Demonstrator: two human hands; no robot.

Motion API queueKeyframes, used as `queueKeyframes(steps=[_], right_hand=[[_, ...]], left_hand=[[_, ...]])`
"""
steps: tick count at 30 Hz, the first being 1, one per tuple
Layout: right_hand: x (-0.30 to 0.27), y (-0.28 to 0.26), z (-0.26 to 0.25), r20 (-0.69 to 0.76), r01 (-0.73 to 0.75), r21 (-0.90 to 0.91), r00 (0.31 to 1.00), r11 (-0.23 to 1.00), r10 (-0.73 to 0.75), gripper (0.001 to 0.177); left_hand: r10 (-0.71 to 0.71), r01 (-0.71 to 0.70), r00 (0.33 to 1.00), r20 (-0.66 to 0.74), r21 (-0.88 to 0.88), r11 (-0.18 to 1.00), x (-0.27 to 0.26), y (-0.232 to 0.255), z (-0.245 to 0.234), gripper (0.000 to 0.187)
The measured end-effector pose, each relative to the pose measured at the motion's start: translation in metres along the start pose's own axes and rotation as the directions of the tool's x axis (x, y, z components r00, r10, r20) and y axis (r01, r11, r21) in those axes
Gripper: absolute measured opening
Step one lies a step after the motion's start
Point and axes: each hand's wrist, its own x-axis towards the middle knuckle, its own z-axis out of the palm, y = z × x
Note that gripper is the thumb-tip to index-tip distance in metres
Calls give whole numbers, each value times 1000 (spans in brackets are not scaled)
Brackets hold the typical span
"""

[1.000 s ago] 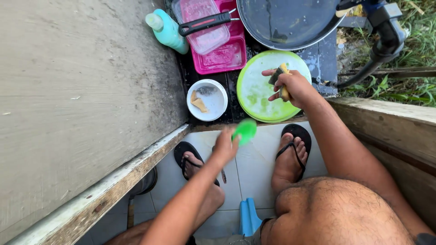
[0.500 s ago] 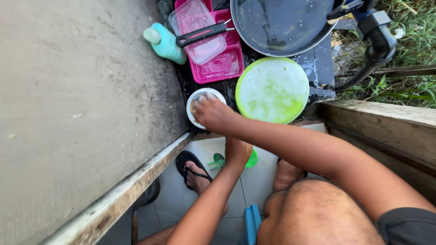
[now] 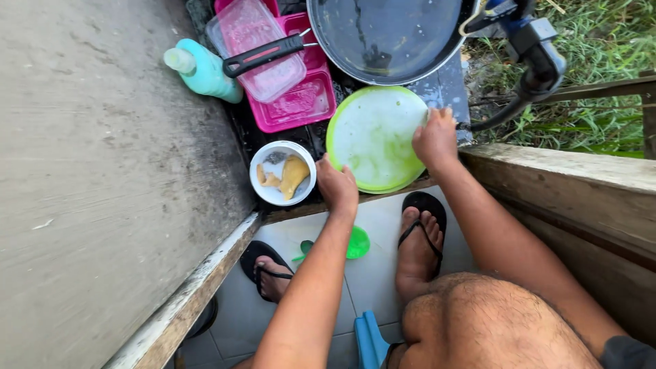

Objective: Wash dishes using a sponge and soap.

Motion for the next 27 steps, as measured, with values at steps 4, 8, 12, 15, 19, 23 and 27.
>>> queueKeyframes(steps=[4, 8, 12, 15, 19, 23, 27], right_hand=[[-3, 15, 10, 83, -133, 12, 988, 991, 131, 44], [5, 15, 6, 102, -218, 15, 971, 976, 215, 45], [3, 18, 4, 91, -248, 42, 966, 968, 244, 39], [4, 10, -5, 128, -296, 54, 949, 954, 287, 34], [7, 15, -3, 140, -318, 56, 941, 946, 308, 35], [9, -2, -22, 120, -262, -58, 956, 963, 268, 31], [-11, -15, -12, -59, 92, 10, 994, 996, -91, 25]], left_hand=[[-29, 29, 1000, -11, -6, 1000, 4, 2, 2, 44], [-168, 168, 986, -11, -18, 986, 13, -2, 16, 46], [-268, 268, 963, -36, -12, 963, 16, -4, 23, 50], [-360, 360, 933, 8, -24, 933, 21, 7, 21, 54], [-384, 384, 923, 6, -50, 922, 31, -11, 41, 57], [-391, 388, 920, -14, -104, 916, 36, -9, 42, 52], [-383, 384, 922, 63, -276, 881, 25, -7, 32, 55]])
